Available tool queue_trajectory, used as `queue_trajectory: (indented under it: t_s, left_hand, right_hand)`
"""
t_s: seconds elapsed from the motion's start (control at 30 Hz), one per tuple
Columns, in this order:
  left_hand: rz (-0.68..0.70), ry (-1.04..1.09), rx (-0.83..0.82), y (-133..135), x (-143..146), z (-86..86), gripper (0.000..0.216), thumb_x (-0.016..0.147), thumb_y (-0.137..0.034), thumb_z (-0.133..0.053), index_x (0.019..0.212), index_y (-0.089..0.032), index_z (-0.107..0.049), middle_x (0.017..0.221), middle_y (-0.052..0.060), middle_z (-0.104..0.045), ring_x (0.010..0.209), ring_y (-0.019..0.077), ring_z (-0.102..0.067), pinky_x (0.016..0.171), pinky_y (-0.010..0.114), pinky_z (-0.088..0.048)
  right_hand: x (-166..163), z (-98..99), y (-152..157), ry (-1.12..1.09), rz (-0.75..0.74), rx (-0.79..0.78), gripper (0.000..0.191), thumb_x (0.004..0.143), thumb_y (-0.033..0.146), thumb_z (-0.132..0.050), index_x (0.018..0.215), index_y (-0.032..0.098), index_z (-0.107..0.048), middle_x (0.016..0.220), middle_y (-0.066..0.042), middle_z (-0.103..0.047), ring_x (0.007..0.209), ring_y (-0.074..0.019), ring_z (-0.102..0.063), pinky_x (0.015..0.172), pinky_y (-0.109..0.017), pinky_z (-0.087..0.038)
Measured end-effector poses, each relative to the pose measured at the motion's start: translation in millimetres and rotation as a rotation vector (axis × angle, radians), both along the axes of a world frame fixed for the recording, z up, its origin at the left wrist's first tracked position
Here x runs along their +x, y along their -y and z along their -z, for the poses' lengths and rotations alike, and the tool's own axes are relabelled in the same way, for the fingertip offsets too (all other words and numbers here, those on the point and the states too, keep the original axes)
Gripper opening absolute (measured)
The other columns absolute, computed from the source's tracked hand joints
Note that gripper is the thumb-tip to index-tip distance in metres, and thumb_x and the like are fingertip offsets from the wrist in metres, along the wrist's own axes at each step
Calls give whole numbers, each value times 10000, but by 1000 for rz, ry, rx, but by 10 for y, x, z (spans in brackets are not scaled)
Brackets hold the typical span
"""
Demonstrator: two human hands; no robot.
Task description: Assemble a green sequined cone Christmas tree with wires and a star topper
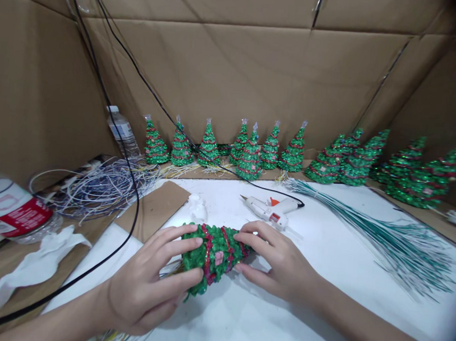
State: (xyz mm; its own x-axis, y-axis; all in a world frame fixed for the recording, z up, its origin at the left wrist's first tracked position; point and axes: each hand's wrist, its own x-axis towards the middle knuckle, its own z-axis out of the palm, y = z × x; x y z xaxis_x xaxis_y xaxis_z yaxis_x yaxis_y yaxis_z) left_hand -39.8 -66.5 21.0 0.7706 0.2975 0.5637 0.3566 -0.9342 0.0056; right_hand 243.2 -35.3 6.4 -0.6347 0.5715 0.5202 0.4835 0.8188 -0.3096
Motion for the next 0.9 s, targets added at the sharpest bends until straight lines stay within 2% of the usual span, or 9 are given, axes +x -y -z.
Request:
queue_trajectory:
  t_s: [0.9]
  left_hand:
    - [-7,7,31,-26,-15,21,433,713,-49,-462,1113,-130,-610,1323,191,-402,1276,425,-342,908,614,-412]
  right_hand:
    - [-4,-8,-3,-1,1,-6,371,847,315,-605,1181,163,-550,1103,-118,-574,947,-204,-578,772,-364,-535]
